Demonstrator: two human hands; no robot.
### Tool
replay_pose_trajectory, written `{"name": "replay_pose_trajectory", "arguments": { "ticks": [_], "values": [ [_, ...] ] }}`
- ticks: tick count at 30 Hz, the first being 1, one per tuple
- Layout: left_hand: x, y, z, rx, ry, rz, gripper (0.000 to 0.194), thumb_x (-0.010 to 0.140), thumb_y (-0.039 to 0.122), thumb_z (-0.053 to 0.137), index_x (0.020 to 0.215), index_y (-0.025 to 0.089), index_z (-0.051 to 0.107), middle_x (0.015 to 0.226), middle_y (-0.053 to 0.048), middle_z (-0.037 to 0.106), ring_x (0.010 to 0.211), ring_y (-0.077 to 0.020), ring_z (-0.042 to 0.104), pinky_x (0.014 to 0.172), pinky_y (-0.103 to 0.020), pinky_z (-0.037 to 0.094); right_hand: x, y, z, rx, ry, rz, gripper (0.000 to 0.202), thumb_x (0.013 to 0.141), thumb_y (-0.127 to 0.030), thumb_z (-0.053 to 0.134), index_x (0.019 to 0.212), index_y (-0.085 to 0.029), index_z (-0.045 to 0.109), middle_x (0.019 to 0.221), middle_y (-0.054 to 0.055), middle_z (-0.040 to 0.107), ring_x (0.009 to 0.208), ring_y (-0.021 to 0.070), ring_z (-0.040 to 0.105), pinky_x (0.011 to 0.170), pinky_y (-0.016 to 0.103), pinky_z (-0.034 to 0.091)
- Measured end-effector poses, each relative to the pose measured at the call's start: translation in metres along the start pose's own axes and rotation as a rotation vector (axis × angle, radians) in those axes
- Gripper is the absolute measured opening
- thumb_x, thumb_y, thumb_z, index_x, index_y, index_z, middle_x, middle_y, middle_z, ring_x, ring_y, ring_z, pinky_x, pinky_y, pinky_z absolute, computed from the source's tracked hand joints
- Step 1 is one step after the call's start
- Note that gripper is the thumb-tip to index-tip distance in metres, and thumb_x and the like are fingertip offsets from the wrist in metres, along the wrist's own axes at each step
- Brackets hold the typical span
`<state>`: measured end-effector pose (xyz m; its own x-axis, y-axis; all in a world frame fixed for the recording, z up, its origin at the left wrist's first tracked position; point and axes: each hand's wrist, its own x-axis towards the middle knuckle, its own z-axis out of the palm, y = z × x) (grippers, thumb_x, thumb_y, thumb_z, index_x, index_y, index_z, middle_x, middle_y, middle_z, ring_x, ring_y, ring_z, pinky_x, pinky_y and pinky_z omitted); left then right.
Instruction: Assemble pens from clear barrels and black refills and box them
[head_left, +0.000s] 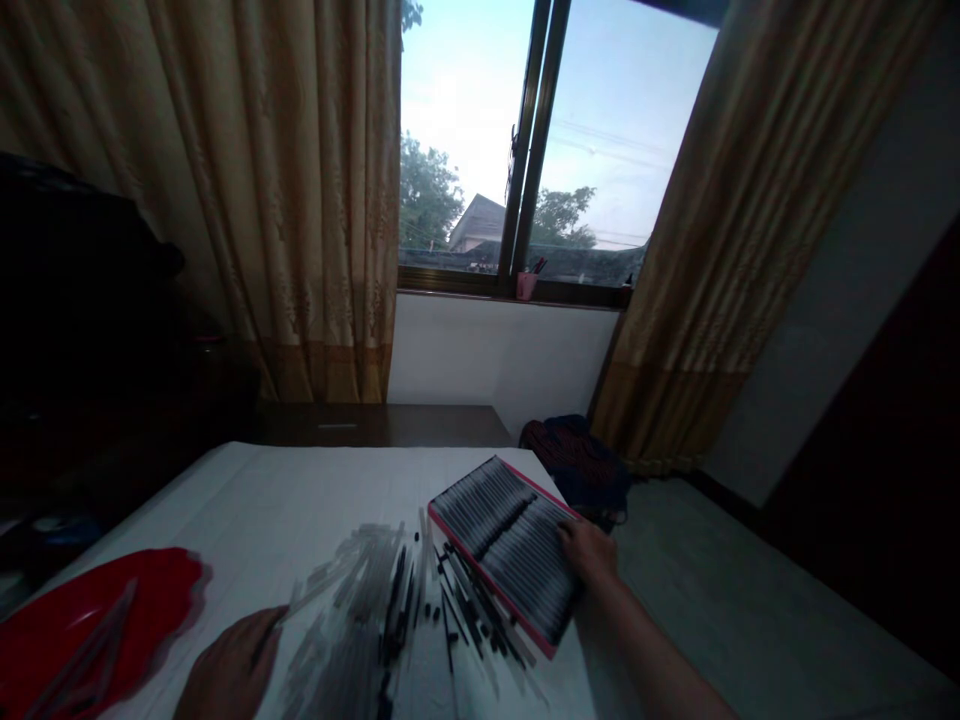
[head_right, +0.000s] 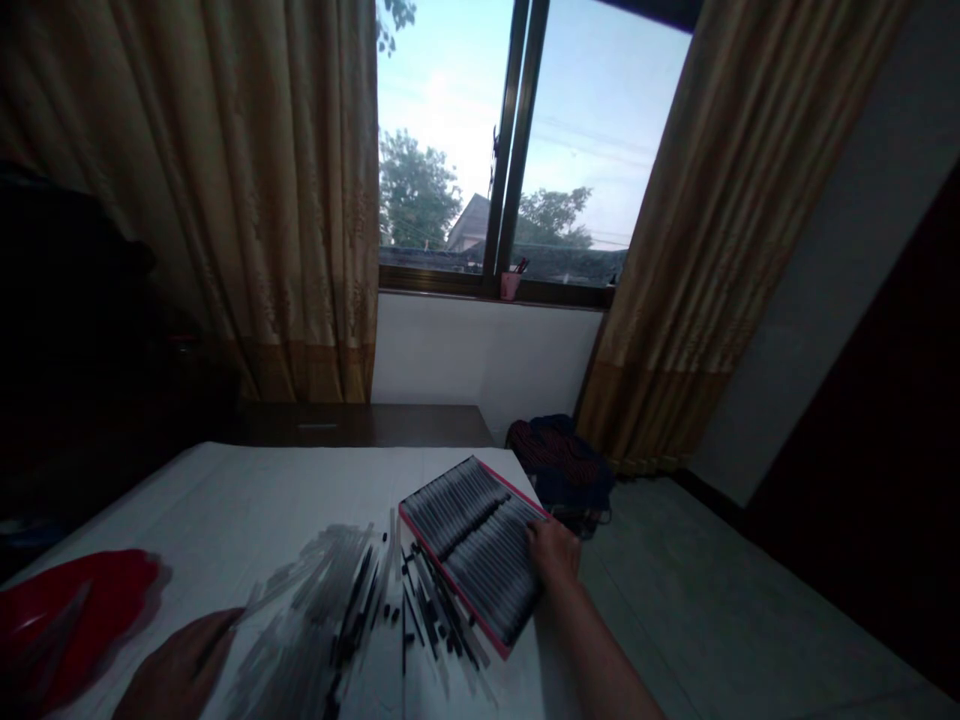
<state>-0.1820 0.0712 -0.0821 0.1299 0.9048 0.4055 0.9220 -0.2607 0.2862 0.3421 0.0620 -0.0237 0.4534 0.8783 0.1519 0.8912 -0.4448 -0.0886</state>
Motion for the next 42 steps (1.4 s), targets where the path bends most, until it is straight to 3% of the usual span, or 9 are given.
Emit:
{"name": "replay_pose_trajectory", "arguments": {
  "ticks": [8, 18, 27, 31, 37, 42],
  "values": [
    [-0.001, 0.005, -0.004, 0.005, -0.007, -0.026, 0.037, 0.082, 0.039, 0.040, 0.098, 0.024, 0.069, 0.101, -0.002, 0.073, 0.096, -0.0212, 0.066, 0.088, -0.033, 0.051, -0.003, -0.004, 0.002, -0.012, 0.002, 0.011, 0.031, 0.087, -0.029, 0.043, 0.107, -0.023, 0.066, 0.103, 0.011, 0.069, 0.095, 0.0253, 0.063, 0.075, 0.033, 0.045],
    [-0.002, 0.009, -0.008, -0.033, 0.014, 0.018, 0.031, 0.082, 0.035, 0.044, 0.097, 0.028, 0.070, 0.099, -0.001, 0.073, 0.094, -0.0213, 0.066, 0.084, -0.033, 0.053, -0.003, -0.001, 0.004, -0.012, -0.016, -0.009, 0.029, 0.087, -0.026, 0.041, 0.100, -0.023, 0.068, 0.103, 0.012, 0.068, 0.093, 0.0255, 0.064, 0.073, 0.034, 0.045],
    [0.000, 0.012, -0.012, -0.088, -0.023, -0.002, 0.031, 0.083, 0.041, 0.045, 0.096, 0.027, 0.070, 0.097, -0.001, 0.074, 0.091, -0.0197, 0.066, 0.083, -0.030, 0.051, -0.018, -0.013, 0.000, -0.001, 0.093, -0.031, 0.030, 0.087, -0.023, 0.042, 0.108, -0.017, 0.063, 0.107, 0.015, 0.064, 0.096, 0.0278, 0.060, 0.079, 0.039, 0.042],
    [-0.001, 0.013, -0.009, -0.041, -0.023, -0.057, 0.034, 0.081, 0.041, 0.044, 0.099, 0.025, 0.068, 0.105, -0.003, 0.071, 0.101, -0.0226, 0.063, 0.088, -0.036, 0.049, -0.028, -0.041, -0.012, 0.073, 0.144, -0.184, 0.030, 0.087, -0.017, 0.041, 0.110, -0.020, 0.061, 0.113, 0.011, 0.061, 0.105, 0.0246, 0.053, 0.089, 0.035, 0.036],
    [-0.003, 0.010, -0.004, -0.042, -0.010, -0.041, 0.030, 0.081, 0.042, 0.045, 0.092, 0.026, 0.069, 0.104, -0.003, 0.070, 0.101, -0.0227, 0.062, 0.088, -0.037, 0.048, -0.066, -0.121, -0.022, 0.215, 0.090, -0.527, 0.028, 0.088, -0.019, 0.043, 0.108, -0.023, 0.062, 0.111, 0.007, 0.062, 0.104, 0.0199, 0.053, 0.090, 0.028, 0.033],
    [-0.003, 0.009, -0.004, -0.043, -0.031, -0.045, 0.028, 0.081, 0.039, 0.046, 0.092, 0.026, 0.068, 0.105, -0.003, 0.070, 0.102, -0.0230, 0.061, 0.088, -0.037, 0.047, -0.093, -0.179, -0.008, 0.229, -0.058, -0.548, 0.024, 0.088, -0.027, 0.045, 0.093, -0.021, 0.068, 0.093, 0.010, 0.069, 0.088, 0.0216, 0.063, 0.077, 0.029, 0.041]
  ]
}}
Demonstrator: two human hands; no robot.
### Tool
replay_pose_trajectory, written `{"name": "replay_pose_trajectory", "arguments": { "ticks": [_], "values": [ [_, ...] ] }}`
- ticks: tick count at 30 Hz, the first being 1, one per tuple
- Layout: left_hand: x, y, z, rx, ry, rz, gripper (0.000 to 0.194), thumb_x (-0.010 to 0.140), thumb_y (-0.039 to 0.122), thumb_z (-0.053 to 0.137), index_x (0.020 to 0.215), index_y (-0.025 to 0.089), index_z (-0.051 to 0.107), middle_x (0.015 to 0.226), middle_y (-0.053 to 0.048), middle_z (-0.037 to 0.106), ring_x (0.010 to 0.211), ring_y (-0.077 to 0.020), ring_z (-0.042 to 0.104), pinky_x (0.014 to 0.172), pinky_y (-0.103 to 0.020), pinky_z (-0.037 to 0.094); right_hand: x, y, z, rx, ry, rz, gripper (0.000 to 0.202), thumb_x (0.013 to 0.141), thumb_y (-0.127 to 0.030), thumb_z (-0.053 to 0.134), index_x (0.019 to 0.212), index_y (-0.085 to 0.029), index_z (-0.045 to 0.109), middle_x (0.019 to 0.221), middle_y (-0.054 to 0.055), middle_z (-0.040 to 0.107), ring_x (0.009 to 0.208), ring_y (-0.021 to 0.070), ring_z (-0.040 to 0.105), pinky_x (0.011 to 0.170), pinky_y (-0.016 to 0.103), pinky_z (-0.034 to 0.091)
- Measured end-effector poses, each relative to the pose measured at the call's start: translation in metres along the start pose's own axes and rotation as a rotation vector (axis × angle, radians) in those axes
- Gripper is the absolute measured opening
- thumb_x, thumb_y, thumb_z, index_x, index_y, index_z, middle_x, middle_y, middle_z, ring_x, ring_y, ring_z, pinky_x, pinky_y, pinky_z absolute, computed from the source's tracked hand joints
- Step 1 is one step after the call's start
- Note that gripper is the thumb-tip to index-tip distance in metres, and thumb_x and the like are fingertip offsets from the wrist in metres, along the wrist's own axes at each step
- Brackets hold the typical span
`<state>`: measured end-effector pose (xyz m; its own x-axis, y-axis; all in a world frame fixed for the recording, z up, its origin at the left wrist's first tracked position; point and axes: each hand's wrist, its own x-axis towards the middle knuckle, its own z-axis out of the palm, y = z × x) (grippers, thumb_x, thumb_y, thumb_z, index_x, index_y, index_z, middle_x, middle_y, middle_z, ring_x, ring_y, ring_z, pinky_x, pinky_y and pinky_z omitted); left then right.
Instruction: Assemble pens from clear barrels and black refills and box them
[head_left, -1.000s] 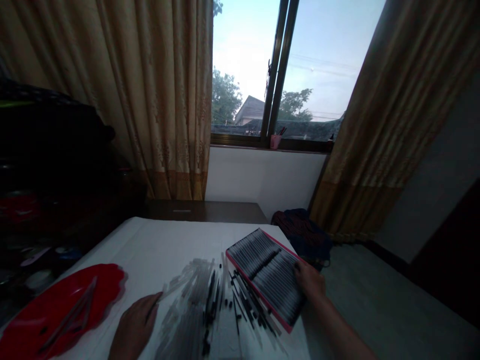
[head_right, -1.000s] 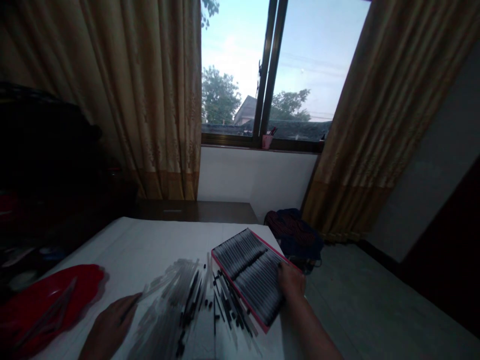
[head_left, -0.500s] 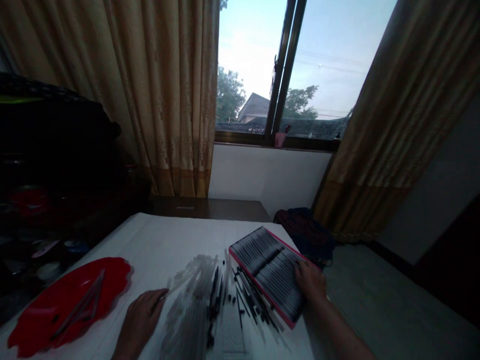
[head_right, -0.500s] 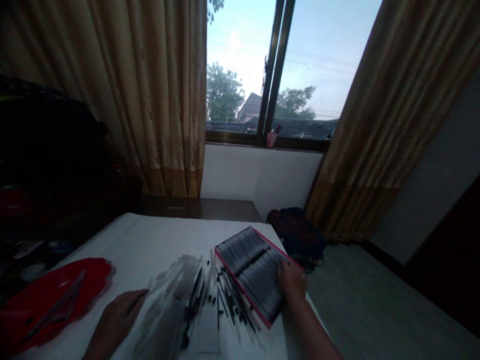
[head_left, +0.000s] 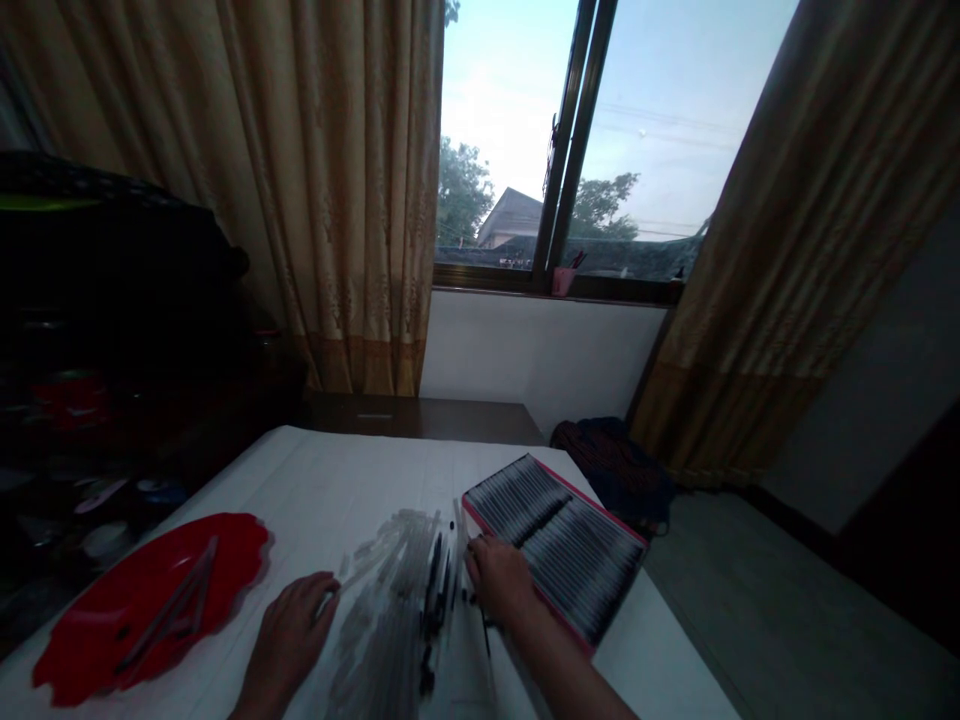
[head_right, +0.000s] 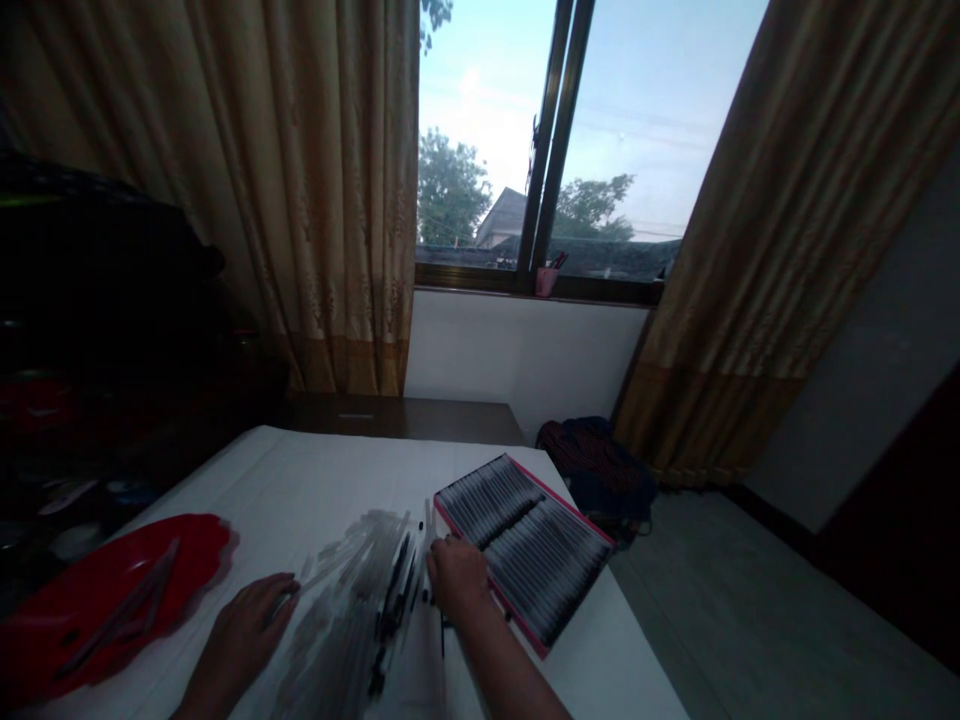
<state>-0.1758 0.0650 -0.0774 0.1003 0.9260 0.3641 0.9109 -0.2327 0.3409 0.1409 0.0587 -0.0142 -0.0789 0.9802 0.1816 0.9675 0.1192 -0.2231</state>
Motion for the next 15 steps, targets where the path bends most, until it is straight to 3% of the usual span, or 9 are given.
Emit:
{"name": "replay_pose_trajectory", "arguments": {
  "ticks": [3, 6, 10, 15],
  "values": [
    [0.000, 0.004, -0.003, 0.004, -0.006, -0.001, 0.026, 0.081, 0.038, 0.046, 0.090, 0.026, 0.068, 0.105, -0.003, 0.070, 0.103, -0.0229, 0.061, 0.089, -0.038, 0.046, 0.007, -0.016, 0.013, 0.007, -0.085, 0.107, 0.025, 0.083, -0.031, 0.051, 0.083, -0.015, 0.070, 0.086, 0.016, 0.071, 0.082, 0.0275, 0.066, 0.071, 0.034, 0.045],
    [0.000, 0.007, -0.006, 0.006, -0.018, -0.015, 0.023, 0.079, 0.036, 0.047, 0.088, 0.026, 0.066, 0.106, -0.003, 0.069, 0.104, -0.0231, 0.060, 0.089, -0.038, 0.046, 0.015, -0.022, 0.017, 0.029, -0.137, 0.206, 0.023, 0.078, -0.027, 0.054, 0.085, -0.012, 0.071, 0.089, 0.019, 0.071, 0.085, 0.0311, 0.067, 0.071, 0.037, 0.047],
    [0.000, 0.009, -0.008, -0.012, -0.044, -0.027, 0.021, 0.079, 0.036, 0.048, 0.086, 0.026, 0.065, 0.107, -0.003, 0.068, 0.105, -0.0228, 0.059, 0.090, -0.038, 0.045, 0.018, -0.025, 0.014, 0.098, -0.157, 0.273, 0.024, 0.076, -0.023, 0.052, 0.087, -0.013, 0.070, 0.095, 0.020, 0.070, 0.091, 0.0316, 0.066, 0.074, 0.038, 0.046],
    [-0.001, 0.008, -0.006, -0.030, -0.050, -0.032, 0.021, 0.080, 0.038, 0.048, 0.086, 0.026, 0.065, 0.108, -0.003, 0.068, 0.106, -0.0233, 0.058, 0.091, -0.040, 0.043, 0.010, -0.022, 0.013, 0.266, -0.120, 0.289, 0.021, 0.077, -0.023, 0.049, 0.083, -0.017, 0.068, 0.091, 0.013, 0.071, 0.090, 0.0263, 0.065, 0.075, 0.033, 0.044]
  ]
}}
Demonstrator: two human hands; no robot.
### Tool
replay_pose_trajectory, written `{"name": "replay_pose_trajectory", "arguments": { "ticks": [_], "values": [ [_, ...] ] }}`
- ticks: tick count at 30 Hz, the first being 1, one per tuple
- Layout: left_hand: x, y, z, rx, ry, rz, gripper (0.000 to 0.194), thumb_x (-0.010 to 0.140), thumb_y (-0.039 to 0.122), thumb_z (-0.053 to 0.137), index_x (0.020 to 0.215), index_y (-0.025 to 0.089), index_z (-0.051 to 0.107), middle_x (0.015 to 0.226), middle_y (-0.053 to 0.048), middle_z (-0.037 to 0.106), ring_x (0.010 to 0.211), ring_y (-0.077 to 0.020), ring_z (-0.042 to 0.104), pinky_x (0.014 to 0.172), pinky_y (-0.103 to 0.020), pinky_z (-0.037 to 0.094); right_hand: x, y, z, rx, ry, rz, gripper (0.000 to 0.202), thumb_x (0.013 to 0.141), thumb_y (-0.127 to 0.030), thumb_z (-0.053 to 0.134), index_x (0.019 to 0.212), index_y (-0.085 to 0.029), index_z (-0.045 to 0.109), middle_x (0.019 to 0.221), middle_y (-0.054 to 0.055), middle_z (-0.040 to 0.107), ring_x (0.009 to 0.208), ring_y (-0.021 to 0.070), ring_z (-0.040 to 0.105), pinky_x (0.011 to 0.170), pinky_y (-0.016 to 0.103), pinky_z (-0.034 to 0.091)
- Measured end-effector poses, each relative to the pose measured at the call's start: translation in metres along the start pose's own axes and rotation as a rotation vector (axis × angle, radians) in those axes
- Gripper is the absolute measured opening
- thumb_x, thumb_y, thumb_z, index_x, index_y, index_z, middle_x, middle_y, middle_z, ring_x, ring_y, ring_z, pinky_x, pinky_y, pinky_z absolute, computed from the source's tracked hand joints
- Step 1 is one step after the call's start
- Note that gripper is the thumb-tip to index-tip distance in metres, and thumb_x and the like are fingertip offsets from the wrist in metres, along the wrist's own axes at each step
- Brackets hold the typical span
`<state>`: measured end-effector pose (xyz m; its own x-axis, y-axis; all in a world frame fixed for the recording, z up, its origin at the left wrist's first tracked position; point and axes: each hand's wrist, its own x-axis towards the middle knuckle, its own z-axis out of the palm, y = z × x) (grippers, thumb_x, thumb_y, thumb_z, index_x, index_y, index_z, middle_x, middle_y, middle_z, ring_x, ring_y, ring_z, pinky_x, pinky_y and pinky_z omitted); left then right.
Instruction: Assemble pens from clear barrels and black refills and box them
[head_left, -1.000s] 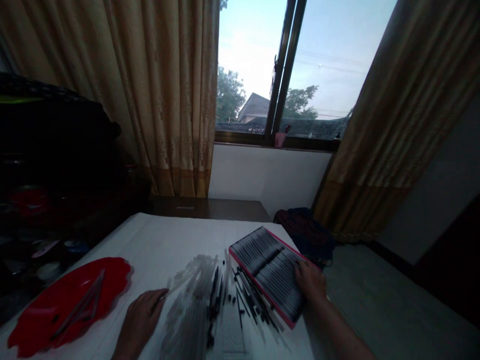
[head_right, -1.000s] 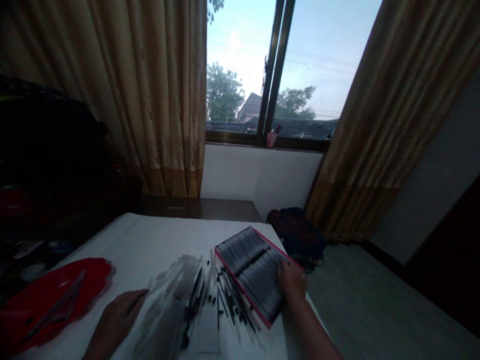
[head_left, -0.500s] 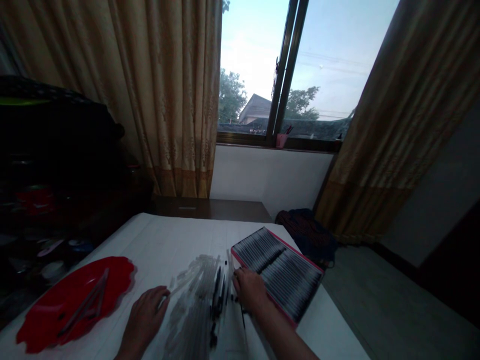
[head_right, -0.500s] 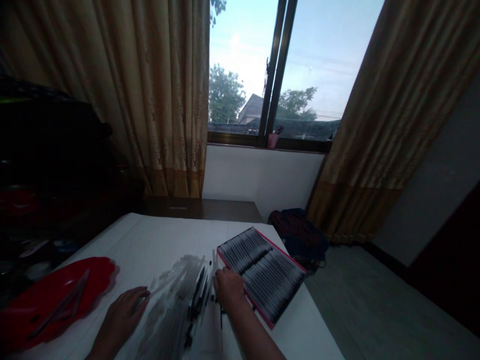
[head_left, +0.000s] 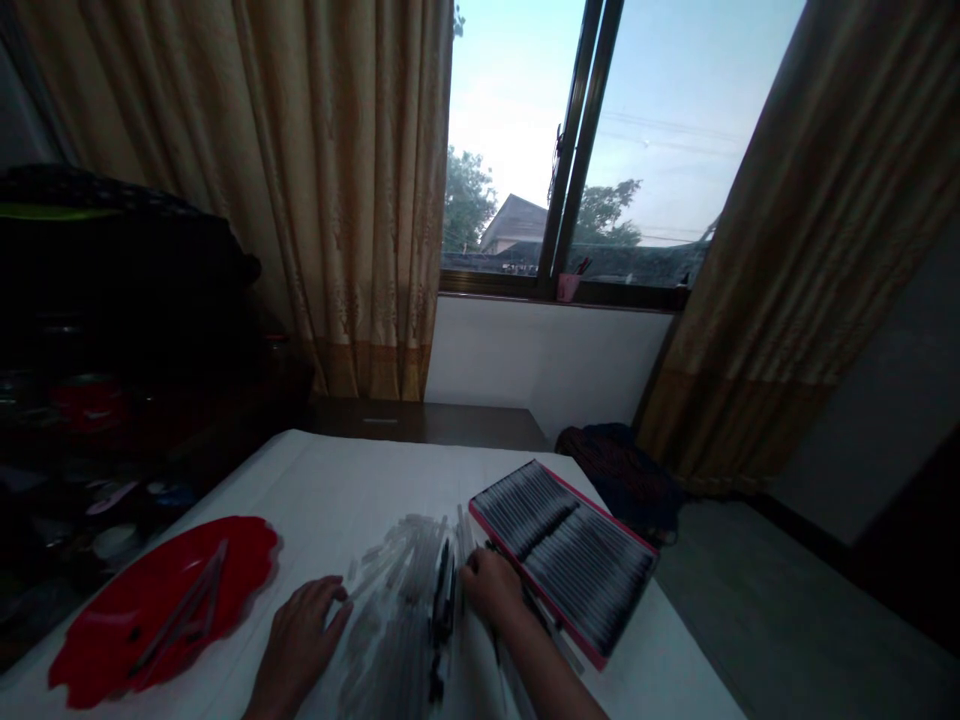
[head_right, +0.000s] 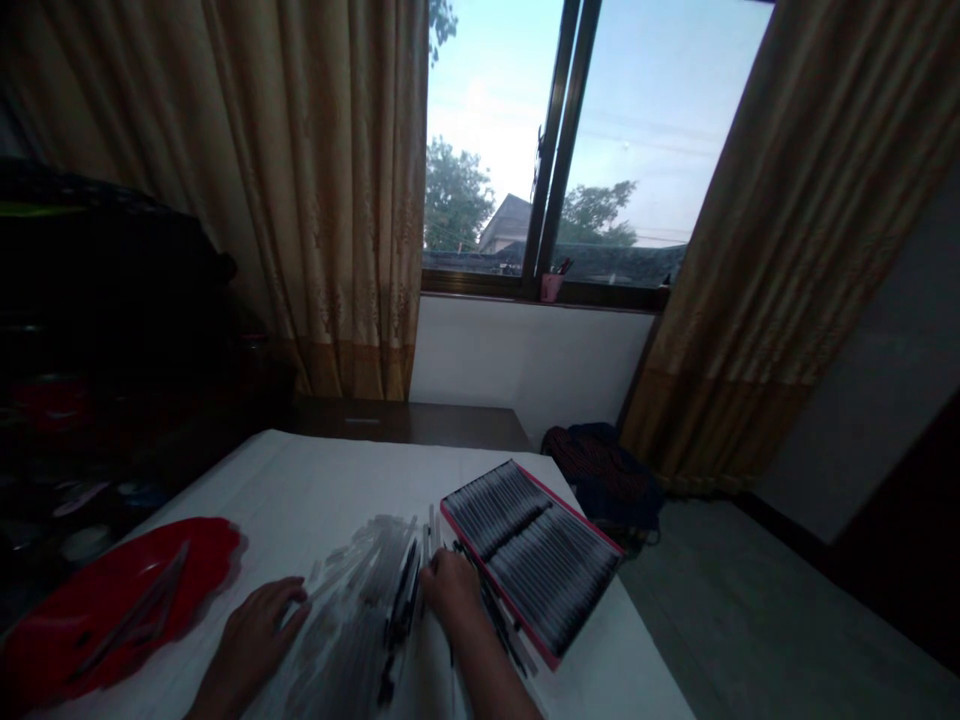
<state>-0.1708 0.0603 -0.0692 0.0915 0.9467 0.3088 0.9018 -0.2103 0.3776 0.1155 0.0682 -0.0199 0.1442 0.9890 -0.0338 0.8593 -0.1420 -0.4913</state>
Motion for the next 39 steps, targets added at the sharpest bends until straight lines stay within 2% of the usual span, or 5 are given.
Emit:
{"name": "replay_pose_trajectory", "arguments": {
  "ticks": [10, 16, 25, 34, 39],
  "values": [
    [0.001, -0.004, 0.001, -0.023, 0.061, 0.038, 0.024, 0.081, 0.039, 0.047, 0.088, 0.025, 0.066, 0.100, -0.003, 0.071, 0.098, -0.0219, 0.063, 0.086, -0.035, 0.048, -0.033, 0.013, 0.002, 0.669, -0.235, -0.042, 0.030, 0.085, -0.043, 0.033, 0.089, -0.019, 0.050, 0.076, 0.003, 0.068, 0.061, 0.0150, 0.066, 0.045, 0.020, 0.038],
    [0.002, 0.000, -0.001, -0.006, 0.052, 0.019, 0.028, 0.080, 0.040, 0.046, 0.090, 0.025, 0.067, 0.099, -0.003, 0.072, 0.098, -0.0226, 0.063, 0.085, -0.036, 0.049, -0.053, 0.021, 0.000, 1.262, -0.364, 0.071, 0.049, 0.069, -0.064, 0.055, 0.090, -0.020, 0.049, 0.074, -0.001, 0.061, 0.049, 0.0096, 0.059, 0.039, 0.017, 0.027],
    [0.007, 0.022, -0.021, -0.176, 0.177, 0.095, 0.035, 0.078, 0.051, 0.048, 0.085, 0.026, 0.072, 0.090, -0.002, 0.075, 0.087, -0.0223, 0.068, 0.083, -0.033, 0.053, -0.077, 0.036, 0.021, 1.064, -0.409, -0.068, 0.042, 0.066, -0.047, 0.061, 0.096, -0.020, 0.048, 0.075, -0.001, 0.059, 0.052, 0.0100, 0.055, 0.046, 0.021, 0.037],
    [-0.030, 0.125, 0.006, -0.899, -0.251, -0.119, 0.048, 0.071, 0.063, 0.056, 0.089, 0.021, 0.071, 0.090, -0.004, 0.075, 0.087, -0.0224, 0.069, 0.078, -0.028, 0.055, -0.094, 0.024, 0.026, 0.850, -0.359, -0.267, 0.015, 0.072, -0.023, 0.056, 0.086, -0.019, 0.059, 0.071, -0.001, 0.060, 0.061, 0.0129, 0.057, 0.056, 0.023, 0.044],
    [-0.030, 0.126, 0.014, -0.991, -0.135, -0.217, 0.050, 0.072, 0.065, 0.053, 0.083, 0.019, 0.068, 0.078, -0.003, 0.074, 0.076, -0.0191, 0.069, 0.072, -0.026, 0.056, -0.093, 0.047, 0.005, 0.302, -0.012, -0.179, 0.016, 0.082, -0.022, 0.051, 0.085, -0.021, 0.066, 0.085, 0.004, 0.068, 0.082, 0.0186, 0.062, 0.072, 0.026, 0.043]
  ]
}}
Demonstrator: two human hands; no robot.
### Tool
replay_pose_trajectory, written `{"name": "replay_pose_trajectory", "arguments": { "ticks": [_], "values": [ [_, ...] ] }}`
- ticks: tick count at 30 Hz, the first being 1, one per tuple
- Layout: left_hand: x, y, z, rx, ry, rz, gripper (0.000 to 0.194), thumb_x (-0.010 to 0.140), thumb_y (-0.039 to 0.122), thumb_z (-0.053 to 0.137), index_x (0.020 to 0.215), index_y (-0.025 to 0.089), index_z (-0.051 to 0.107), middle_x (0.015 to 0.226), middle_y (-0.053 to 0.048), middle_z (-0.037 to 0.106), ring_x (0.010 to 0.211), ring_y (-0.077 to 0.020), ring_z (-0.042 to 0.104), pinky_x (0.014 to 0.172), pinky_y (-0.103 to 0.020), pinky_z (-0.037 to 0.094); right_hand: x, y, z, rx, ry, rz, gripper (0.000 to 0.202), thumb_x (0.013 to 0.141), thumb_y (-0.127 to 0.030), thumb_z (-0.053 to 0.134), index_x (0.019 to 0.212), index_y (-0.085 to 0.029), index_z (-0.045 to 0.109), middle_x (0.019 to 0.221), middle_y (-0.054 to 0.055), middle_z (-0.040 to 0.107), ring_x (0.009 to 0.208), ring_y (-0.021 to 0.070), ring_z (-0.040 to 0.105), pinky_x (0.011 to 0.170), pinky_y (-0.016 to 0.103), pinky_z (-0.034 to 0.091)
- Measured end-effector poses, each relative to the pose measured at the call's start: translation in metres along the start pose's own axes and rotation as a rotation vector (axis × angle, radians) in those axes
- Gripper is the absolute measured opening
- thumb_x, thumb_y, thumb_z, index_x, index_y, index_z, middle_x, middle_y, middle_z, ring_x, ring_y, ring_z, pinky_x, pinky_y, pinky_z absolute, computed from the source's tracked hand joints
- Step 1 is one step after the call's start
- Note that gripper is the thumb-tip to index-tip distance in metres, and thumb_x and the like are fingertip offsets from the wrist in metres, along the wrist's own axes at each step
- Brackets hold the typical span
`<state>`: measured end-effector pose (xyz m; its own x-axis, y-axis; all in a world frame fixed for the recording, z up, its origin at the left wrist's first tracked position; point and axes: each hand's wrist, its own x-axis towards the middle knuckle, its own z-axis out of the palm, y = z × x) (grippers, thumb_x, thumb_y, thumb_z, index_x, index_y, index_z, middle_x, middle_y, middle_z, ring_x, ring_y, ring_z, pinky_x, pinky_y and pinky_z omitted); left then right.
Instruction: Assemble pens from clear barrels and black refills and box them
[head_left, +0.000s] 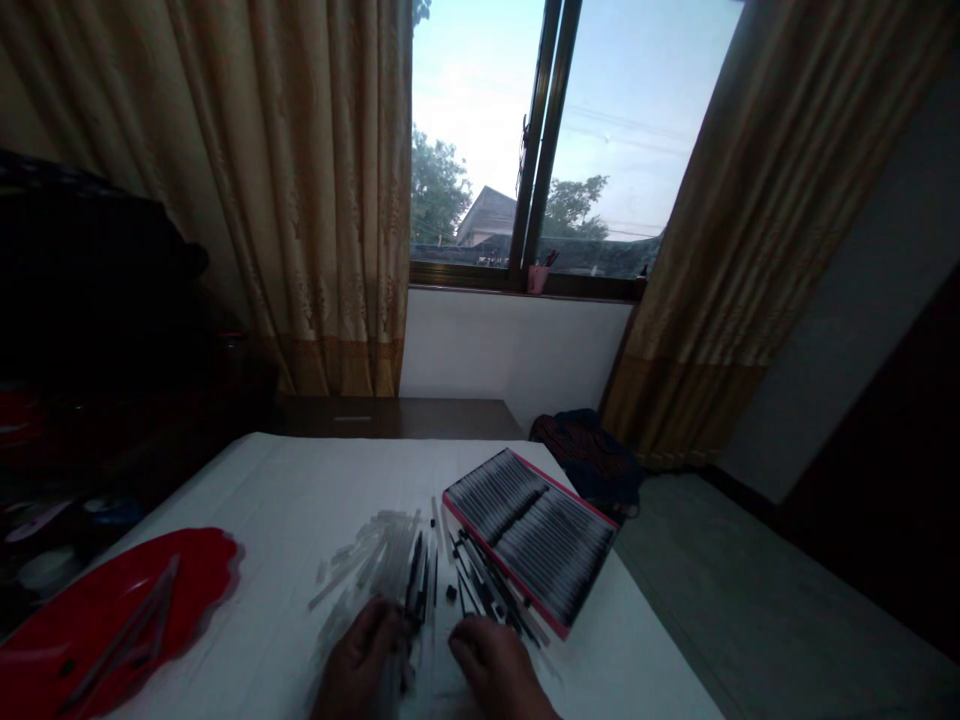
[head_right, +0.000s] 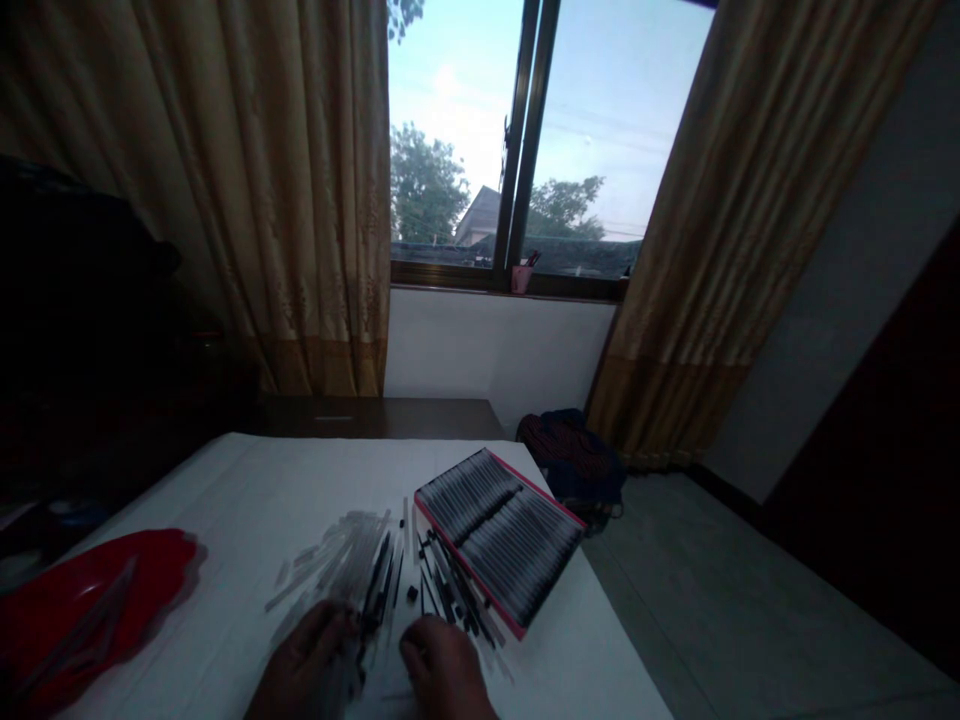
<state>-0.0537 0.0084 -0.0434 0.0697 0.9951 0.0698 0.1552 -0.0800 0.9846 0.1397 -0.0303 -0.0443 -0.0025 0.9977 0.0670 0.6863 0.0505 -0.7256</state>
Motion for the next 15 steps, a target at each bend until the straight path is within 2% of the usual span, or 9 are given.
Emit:
{"name": "replay_pose_trajectory", "arguments": {
  "ticks": [3, 6, 10, 15],
  "values": [
    [0.006, 0.001, -0.002, 0.140, 0.063, 0.079, 0.046, 0.074, 0.062, 0.052, 0.088, 0.022, 0.070, 0.086, -0.003, 0.075, 0.084, -0.0199, 0.069, 0.077, -0.028, 0.056, 0.002, 0.009, -0.017, -0.314, 0.119, 0.065, 0.019, 0.082, -0.018, 0.049, 0.084, -0.022, 0.067, 0.086, 0.006, 0.069, 0.081, 0.0197, 0.064, 0.070, 0.027, 0.043],
    [0.010, 0.004, -0.001, 0.286, 0.053, 0.203, 0.038, 0.078, 0.055, 0.052, 0.092, 0.025, 0.071, 0.094, -0.002, 0.074, 0.091, -0.0198, 0.069, 0.081, -0.027, 0.055, 0.005, 0.011, -0.022, -0.505, 0.093, 0.089, 0.016, 0.078, -0.015, 0.052, 0.081, -0.020, 0.067, 0.087, 0.007, 0.069, 0.081, 0.0215, 0.065, 0.067, 0.027, 0.044],
    [0.009, 0.007, 0.000, 0.403, 0.034, 0.340, 0.030, 0.083, 0.046, 0.049, 0.094, 0.027, 0.070, 0.096, -0.001, 0.074, 0.090, -0.0186, 0.069, 0.080, -0.027, 0.056, 0.007, 0.008, -0.019, -0.603, 0.059, 0.132, 0.021, 0.078, -0.010, 0.047, 0.086, -0.017, 0.066, 0.089, 0.011, 0.070, 0.084, 0.0239, 0.067, 0.069, 0.029, 0.046],
    [0.004, 0.011, -0.010, 0.494, 0.018, 0.343, 0.029, 0.085, 0.045, 0.049, 0.098, 0.030, 0.070, 0.098, 0.001, 0.074, 0.091, -0.0178, 0.069, 0.082, -0.026, 0.055, 0.005, 0.006, -0.025, -0.602, 0.030, 0.170, 0.024, 0.078, -0.008, 0.045, 0.091, -0.014, 0.064, 0.092, 0.014, 0.071, 0.087, 0.0272, 0.067, 0.069, 0.031, 0.046]
  ]
}}
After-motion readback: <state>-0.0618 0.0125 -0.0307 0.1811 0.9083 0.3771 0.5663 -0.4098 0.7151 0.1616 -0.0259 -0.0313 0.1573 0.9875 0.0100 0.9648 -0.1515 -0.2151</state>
